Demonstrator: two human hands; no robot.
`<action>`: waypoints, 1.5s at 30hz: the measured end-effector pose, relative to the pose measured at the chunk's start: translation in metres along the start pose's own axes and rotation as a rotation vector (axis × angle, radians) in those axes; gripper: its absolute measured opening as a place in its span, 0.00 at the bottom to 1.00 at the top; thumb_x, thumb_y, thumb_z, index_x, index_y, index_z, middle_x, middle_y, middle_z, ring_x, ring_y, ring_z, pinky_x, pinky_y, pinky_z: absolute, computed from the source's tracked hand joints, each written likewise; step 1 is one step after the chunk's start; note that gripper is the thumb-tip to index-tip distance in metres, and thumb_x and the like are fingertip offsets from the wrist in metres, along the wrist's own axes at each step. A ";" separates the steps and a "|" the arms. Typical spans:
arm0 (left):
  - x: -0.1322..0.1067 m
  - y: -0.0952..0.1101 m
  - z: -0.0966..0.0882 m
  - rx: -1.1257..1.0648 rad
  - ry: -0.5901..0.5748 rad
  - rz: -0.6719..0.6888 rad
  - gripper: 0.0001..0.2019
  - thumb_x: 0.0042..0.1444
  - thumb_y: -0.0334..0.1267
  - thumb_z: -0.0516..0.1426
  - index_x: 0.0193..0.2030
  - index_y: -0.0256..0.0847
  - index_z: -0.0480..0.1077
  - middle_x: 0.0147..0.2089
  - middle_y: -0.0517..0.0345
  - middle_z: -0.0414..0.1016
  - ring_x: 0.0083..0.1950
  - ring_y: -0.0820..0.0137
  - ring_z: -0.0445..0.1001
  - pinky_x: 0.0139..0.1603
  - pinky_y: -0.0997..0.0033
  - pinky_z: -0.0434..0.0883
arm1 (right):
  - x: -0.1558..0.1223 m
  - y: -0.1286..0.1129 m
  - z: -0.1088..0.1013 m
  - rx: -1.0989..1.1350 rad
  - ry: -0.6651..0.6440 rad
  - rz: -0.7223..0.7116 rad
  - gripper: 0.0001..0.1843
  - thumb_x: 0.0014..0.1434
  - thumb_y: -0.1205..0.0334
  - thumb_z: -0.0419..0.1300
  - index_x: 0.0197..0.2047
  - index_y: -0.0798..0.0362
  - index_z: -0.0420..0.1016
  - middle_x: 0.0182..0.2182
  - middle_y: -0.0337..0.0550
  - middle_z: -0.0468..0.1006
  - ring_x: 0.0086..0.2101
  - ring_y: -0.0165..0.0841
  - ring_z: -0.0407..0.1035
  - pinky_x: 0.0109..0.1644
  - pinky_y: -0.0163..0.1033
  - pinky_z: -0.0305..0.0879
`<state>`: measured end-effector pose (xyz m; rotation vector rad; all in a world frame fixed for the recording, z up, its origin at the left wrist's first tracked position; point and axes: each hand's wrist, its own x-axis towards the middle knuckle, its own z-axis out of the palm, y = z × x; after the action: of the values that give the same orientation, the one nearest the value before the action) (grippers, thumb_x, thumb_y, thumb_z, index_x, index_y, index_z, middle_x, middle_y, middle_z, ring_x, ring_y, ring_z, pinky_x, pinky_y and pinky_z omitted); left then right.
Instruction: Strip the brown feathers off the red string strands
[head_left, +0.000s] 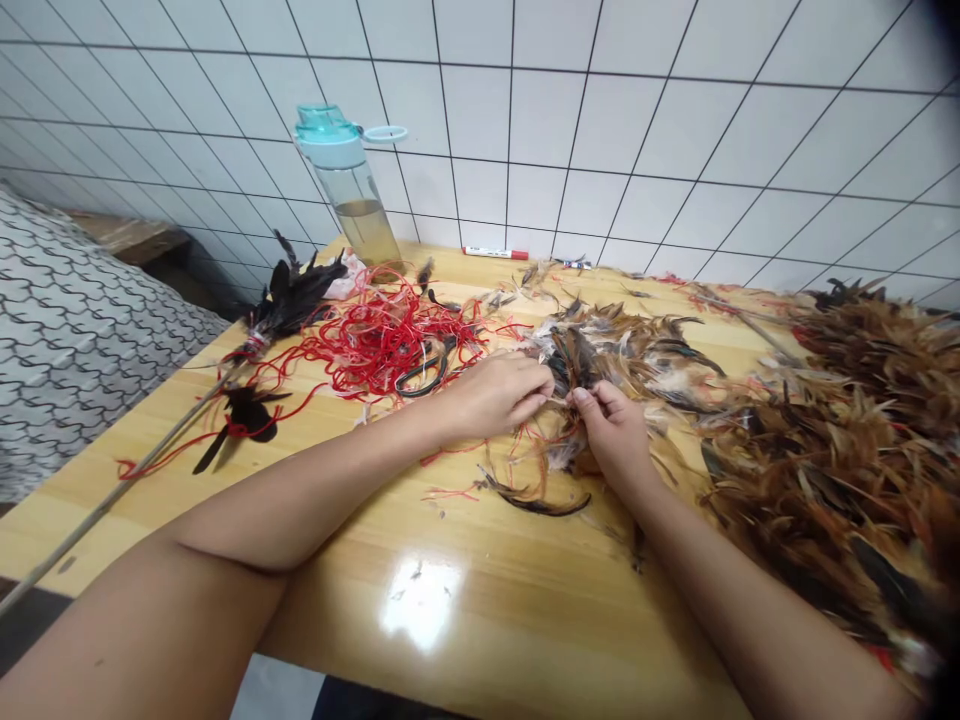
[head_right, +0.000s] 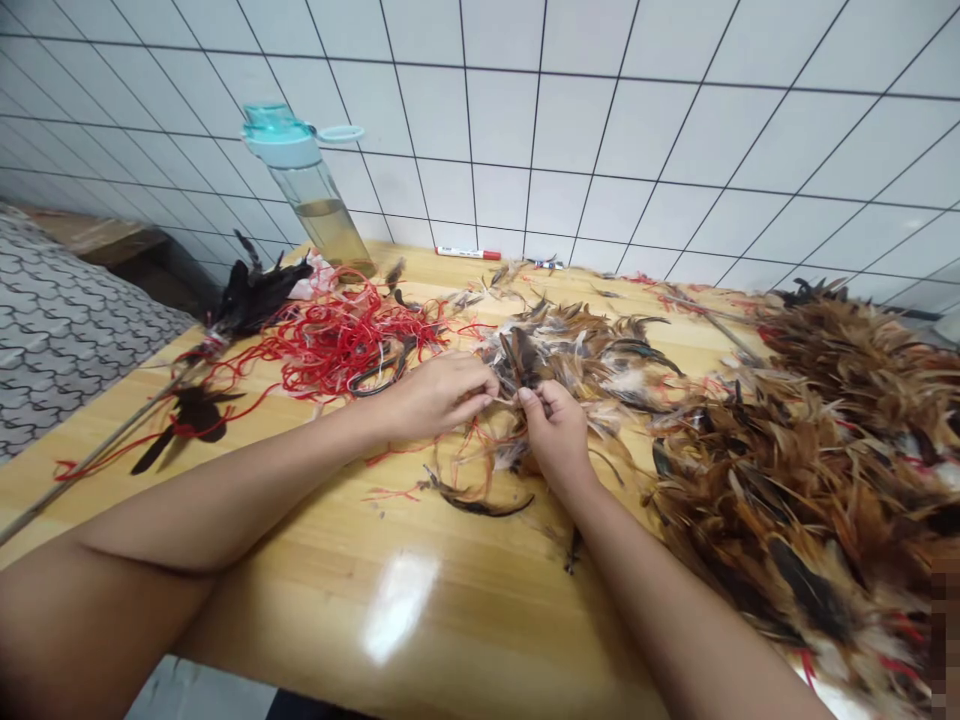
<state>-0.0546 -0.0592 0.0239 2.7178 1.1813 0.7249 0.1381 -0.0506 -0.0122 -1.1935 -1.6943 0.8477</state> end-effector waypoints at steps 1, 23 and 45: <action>0.000 0.002 0.000 0.029 0.000 0.013 0.07 0.62 0.33 0.49 0.36 0.38 0.68 0.33 0.57 0.72 0.38 0.70 0.68 0.43 0.70 0.63 | 0.000 0.001 0.000 -0.036 0.014 -0.034 0.16 0.57 0.55 0.55 0.21 0.51 0.61 0.19 0.34 0.60 0.23 0.28 0.55 0.28 0.35 0.52; 0.002 0.010 -0.003 0.032 0.183 -0.041 0.07 0.62 0.34 0.49 0.40 0.37 0.67 0.41 0.50 0.72 0.46 0.66 0.67 0.49 0.66 0.64 | 0.001 0.001 0.003 -0.049 -0.058 -0.073 0.15 0.53 0.56 0.59 0.19 0.50 0.63 0.20 0.36 0.63 0.25 0.30 0.58 0.31 0.37 0.55; 0.003 -0.007 -0.008 -0.273 0.007 -0.364 0.04 0.53 0.29 0.52 0.31 0.37 0.67 0.29 0.61 0.69 0.31 0.75 0.65 0.33 0.75 0.62 | 0.001 -0.002 -0.001 0.144 0.008 0.145 0.13 0.53 0.51 0.59 0.29 0.53 0.75 0.23 0.39 0.75 0.25 0.30 0.63 0.29 0.35 0.60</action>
<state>-0.0612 -0.0526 0.0303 2.2018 1.4088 0.7751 0.1384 -0.0502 -0.0096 -1.2300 -1.5261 1.0342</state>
